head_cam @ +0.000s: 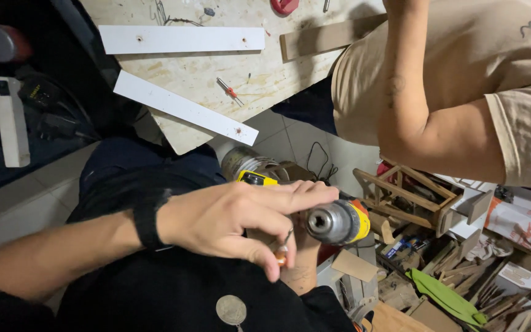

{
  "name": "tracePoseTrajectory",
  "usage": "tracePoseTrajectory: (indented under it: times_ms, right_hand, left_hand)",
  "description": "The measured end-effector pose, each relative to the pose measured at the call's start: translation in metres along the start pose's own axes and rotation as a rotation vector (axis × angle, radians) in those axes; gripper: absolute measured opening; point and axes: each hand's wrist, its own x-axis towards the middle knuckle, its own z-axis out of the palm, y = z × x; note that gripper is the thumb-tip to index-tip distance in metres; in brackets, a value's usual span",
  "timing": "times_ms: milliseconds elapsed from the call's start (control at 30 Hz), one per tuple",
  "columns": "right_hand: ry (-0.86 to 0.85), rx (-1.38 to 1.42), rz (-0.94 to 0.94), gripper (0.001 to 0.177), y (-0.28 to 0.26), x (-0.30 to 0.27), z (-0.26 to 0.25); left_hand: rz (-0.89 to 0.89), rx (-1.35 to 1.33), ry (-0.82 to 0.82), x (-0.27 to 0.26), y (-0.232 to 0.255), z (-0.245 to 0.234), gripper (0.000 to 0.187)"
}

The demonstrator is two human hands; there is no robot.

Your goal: The person uses a yellow cordless drill to make holes in a white wooden plank on a workbench. They change the drill bit midway through the task and continue drilling additional holes in the same plank.

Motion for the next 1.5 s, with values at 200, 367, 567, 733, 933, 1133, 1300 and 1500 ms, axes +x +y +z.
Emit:
tracePoseTrajectory:
  times_ms: [200,367,567,733,933,1133,1300,1500]
  right_hand:
    - [-0.39,0.128,-0.026,0.051,-0.006,0.049,0.02]
    - [0.058,0.147,-0.047,0.015,-0.002,0.025,0.037]
    - [-0.078,0.163,-0.026,0.022,-0.004,0.024,0.035]
    - [-0.201,0.181,-0.012,0.029,-0.006,0.029,0.03]
    - [-0.357,0.187,0.016,0.037,-0.011,0.04,0.015]
    - [-0.372,0.215,0.031,0.038,-0.013,0.041,0.025]
    - [-0.348,0.159,0.056,0.038,-0.012,0.038,0.027]
    - [-0.315,0.097,0.084,0.039,-0.007,0.034,0.026]
  left_hand:
    - [0.17,0.255,-0.059,-0.005,0.003,-0.009,0.023]
    - [0.186,0.205,0.341,0.006,-0.01,0.004,0.018]
    - [0.144,0.251,0.537,0.027,0.004,0.01,0.018]
    - [-0.042,-0.058,0.21,0.029,0.004,0.003,0.038]
    - [-0.173,0.156,-0.012,-0.008,-0.014,-0.015,0.028]
    - [0.127,0.071,0.218,0.016,0.0,0.0,0.036]
    - [0.284,0.031,0.386,0.03,0.004,0.011,0.021]
    - [0.27,0.191,0.331,0.029,0.001,0.013,0.016]
